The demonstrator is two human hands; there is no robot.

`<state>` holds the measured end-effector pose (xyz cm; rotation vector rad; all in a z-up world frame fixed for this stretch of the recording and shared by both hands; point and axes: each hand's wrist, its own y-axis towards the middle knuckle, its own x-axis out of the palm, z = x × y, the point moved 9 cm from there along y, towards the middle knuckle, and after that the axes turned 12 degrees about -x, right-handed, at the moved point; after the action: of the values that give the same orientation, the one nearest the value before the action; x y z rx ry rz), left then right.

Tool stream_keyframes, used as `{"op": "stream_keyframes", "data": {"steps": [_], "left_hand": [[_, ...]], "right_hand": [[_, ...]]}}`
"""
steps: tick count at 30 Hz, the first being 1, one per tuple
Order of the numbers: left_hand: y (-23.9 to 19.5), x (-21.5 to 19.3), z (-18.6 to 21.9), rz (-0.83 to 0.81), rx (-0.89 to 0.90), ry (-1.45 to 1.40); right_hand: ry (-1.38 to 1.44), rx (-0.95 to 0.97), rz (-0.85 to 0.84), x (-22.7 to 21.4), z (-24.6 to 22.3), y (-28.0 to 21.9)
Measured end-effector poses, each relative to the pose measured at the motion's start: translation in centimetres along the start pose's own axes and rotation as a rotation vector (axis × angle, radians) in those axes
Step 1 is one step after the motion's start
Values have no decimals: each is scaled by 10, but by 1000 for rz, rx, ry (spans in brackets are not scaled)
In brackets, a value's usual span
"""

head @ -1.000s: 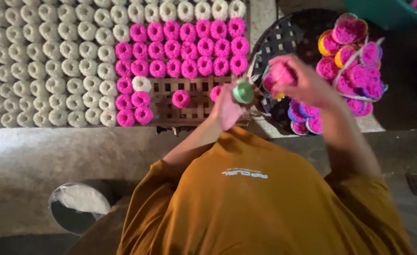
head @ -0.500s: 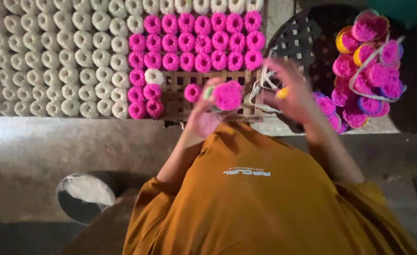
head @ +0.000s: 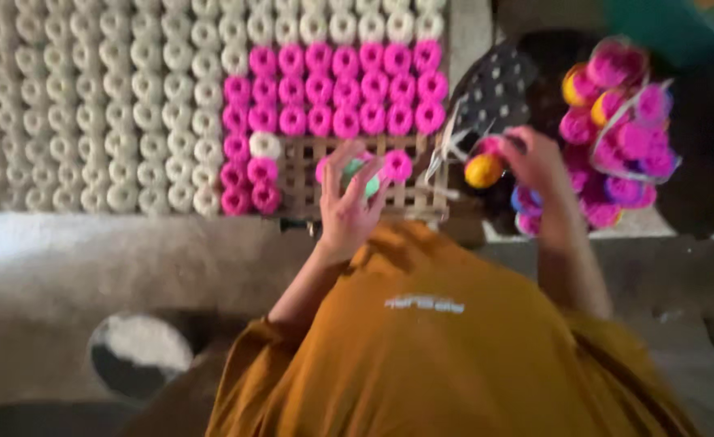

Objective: The person repeatedly picks up small pink and yellow ring-shaped items from a basket and places them into empty slots on a large wooden grid. The person also handles a few blue and green items, arranging them among the pink ones. The grid gradually fills with the colorful items.

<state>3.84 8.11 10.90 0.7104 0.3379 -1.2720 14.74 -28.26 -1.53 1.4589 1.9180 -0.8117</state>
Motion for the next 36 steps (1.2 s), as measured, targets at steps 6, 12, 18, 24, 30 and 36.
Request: {"op": "stream_keyframes", "data": {"steps": [6, 12, 18, 24, 30, 36], "left_hand": [[8, 11, -18, -29, 11, 111], [7, -1, -14, -21, -48, 25], [1, -15, -7, 44, -89, 14], [-17, -20, -7, 280, 70, 3], [6, 1, -33, 124, 15, 107], [15, 2, -35, 68, -45, 127]], "right_hand": [[372, 10, -143, -26, -25, 8], [651, -279, 287, -49, -102, -23], [-146, -716, 340, 56, -151, -86], [56, -566, 184, 88, -137, -80], [-27, -697, 312, 41, -172, -72], [-212, -528, 237, 1, -136, -61]]}}
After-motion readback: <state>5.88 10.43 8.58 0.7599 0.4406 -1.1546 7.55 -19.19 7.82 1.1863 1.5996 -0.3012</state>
